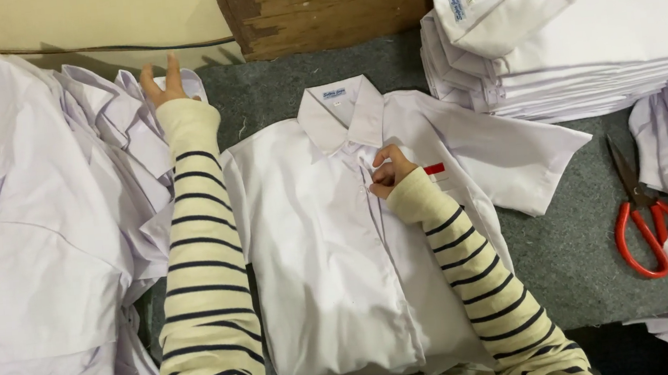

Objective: A person is smoothing, aligning the collar, and buttoning a white school uniform shirt on a work table.

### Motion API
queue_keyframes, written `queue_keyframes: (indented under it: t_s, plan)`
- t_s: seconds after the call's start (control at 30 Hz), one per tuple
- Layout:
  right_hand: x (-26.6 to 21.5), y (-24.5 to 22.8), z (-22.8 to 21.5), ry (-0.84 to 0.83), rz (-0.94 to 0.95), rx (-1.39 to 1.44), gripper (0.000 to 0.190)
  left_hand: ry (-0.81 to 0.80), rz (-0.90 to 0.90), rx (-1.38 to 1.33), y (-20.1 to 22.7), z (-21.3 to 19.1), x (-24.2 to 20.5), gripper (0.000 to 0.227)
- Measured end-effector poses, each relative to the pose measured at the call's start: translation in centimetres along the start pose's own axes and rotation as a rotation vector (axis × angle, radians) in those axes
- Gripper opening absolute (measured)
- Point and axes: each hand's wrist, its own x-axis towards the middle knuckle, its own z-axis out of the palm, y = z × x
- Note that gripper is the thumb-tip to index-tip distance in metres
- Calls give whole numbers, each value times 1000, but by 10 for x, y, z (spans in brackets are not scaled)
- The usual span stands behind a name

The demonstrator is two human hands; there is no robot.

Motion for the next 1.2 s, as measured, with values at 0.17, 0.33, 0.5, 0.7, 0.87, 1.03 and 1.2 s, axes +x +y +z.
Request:
queue_keyframes:
  t_s: [0.17, 0.33, 0.5, 0.7, 0.87, 1.03, 1.2]
  plan:
    - [13, 28, 0, -8, -42, -52, 45, 52, 344, -247, 2, 13, -95, 21]
    - [14, 32, 2, -28, -43, -29, 44, -591, 259, -140, 42, 24, -224, 30]
    - [11, 25, 1, -6, -47, -22, 46, -515, 450, -58, 7, 118, -227, 16]
    - [26, 55, 2, 5, -43, -29, 50, -504, 457, -94, 11, 107, -235, 19]
    - [19, 37, 0, -5, -9, 48, 42, -516, 417, -92, 4, 121, -236, 17]
    - [8, 15, -3, -15, 14, 134, 43, -512, 327, -133, 9, 109, -242, 16]
    - [6, 12, -5, -29, 29, 105, 44, -597, 210, -157, 18, 91, -243, 15]
